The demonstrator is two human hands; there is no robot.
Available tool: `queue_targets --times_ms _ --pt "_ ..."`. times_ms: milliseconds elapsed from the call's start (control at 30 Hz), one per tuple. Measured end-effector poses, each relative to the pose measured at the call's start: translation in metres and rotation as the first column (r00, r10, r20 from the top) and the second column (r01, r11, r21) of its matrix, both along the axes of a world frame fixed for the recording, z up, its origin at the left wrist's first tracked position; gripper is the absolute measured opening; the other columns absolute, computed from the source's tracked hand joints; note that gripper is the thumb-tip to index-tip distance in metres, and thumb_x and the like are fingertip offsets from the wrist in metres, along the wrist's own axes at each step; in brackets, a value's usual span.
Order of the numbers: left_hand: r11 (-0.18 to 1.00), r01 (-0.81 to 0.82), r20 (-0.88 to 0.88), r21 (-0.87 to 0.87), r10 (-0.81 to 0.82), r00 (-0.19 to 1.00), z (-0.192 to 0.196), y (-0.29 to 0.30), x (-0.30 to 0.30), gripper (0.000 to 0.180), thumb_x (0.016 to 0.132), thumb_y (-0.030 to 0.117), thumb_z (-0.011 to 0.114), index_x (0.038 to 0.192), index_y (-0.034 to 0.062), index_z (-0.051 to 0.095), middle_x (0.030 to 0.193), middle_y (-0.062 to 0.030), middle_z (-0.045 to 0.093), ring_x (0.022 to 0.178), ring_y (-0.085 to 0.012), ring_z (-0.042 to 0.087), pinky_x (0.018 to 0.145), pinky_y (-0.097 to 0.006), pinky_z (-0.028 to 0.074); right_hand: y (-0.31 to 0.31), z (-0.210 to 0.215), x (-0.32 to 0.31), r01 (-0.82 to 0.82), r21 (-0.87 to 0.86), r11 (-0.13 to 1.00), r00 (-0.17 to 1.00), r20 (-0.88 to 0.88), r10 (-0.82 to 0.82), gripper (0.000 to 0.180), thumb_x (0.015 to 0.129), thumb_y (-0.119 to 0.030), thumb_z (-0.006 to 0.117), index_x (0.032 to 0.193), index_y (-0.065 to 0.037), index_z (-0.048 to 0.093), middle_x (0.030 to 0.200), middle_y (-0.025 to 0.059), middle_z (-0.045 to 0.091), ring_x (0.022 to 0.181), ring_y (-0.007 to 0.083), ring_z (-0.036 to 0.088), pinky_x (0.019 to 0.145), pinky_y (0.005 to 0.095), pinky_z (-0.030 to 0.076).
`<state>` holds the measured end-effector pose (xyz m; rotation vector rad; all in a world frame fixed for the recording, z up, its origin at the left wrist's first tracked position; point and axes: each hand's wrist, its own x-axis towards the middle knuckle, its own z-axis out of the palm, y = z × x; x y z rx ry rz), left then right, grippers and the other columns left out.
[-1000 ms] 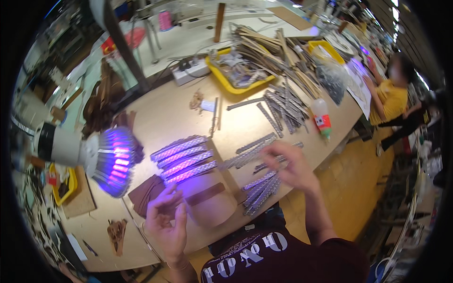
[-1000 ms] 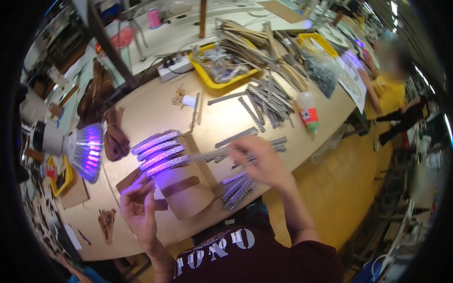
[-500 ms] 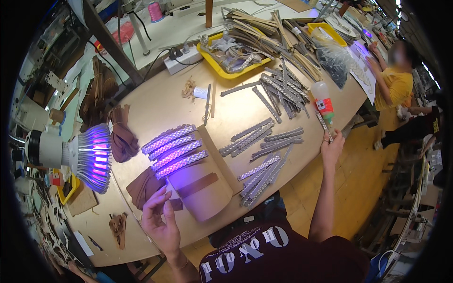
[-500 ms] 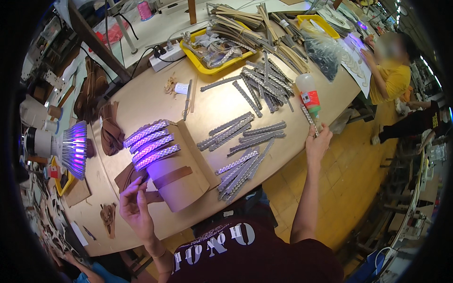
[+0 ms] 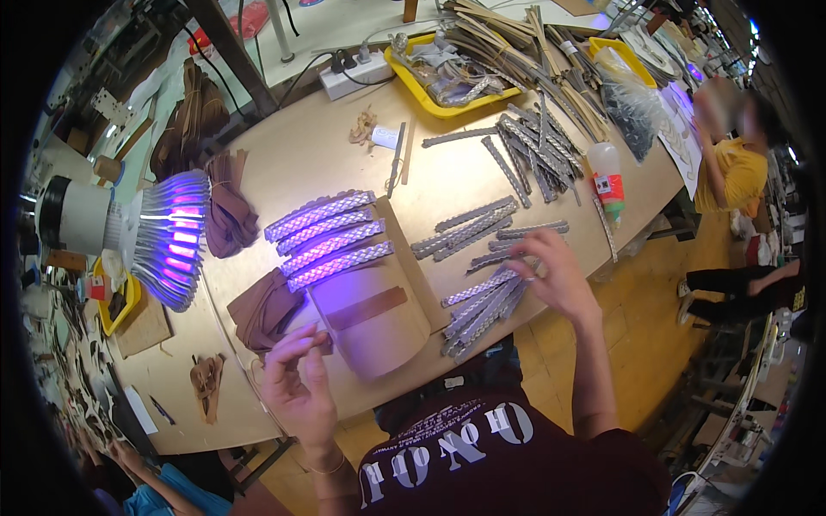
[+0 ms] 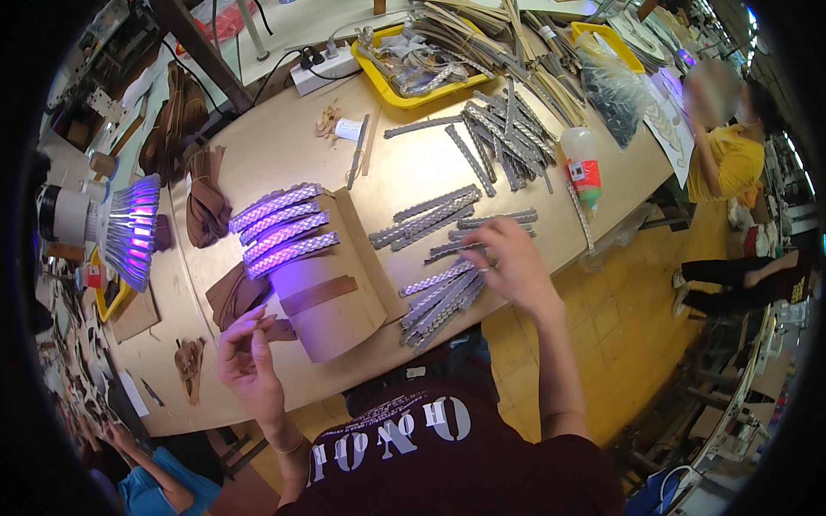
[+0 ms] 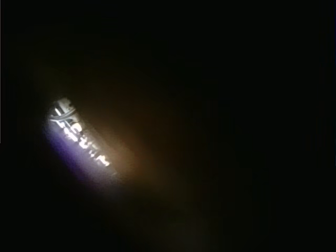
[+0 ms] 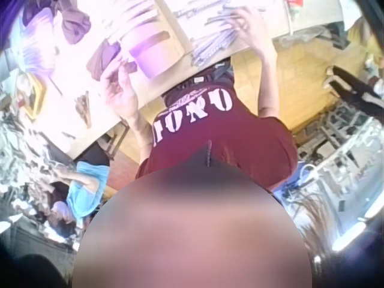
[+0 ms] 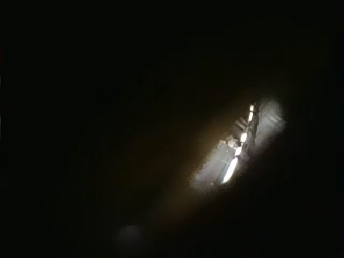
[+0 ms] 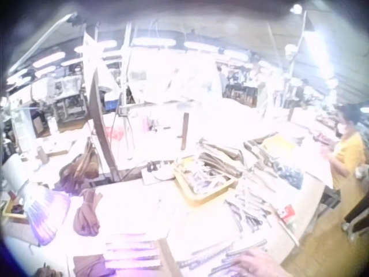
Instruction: The person repeatedly picks up braided silver strips and wraps them around a cylindrical cardboard form under a UV lamp. They align each strip and press it into place, building a stacked band pattern on the form. The workspace contains additional strips, brown fabric pieces, and tools on the table.
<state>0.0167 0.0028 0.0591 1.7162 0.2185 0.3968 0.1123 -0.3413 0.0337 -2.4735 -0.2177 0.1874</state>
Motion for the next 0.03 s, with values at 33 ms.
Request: queue_targets --times_ms 33 --pt "1.000 0.003 0.009 -0.003 -0.003 1.000 0.0007 -0.0006 -0.0017 0.011 0.093 0.000 0.056 0.104 -0.0023 0.057 0.114 -0.0196 0.063 0.100 -0.0228 0.065 0.093 -0.034 0.050 0.0145 0.0042 0.0055 -0.086 -0.128 0.988 0.996 0.023 0.089 0.023 0.085 -0.020 0.072 0.102 -0.006 0.067 0.108 0.0086 0.062 0.107 0.0221 0.056 0.094 0.0400 0.043"
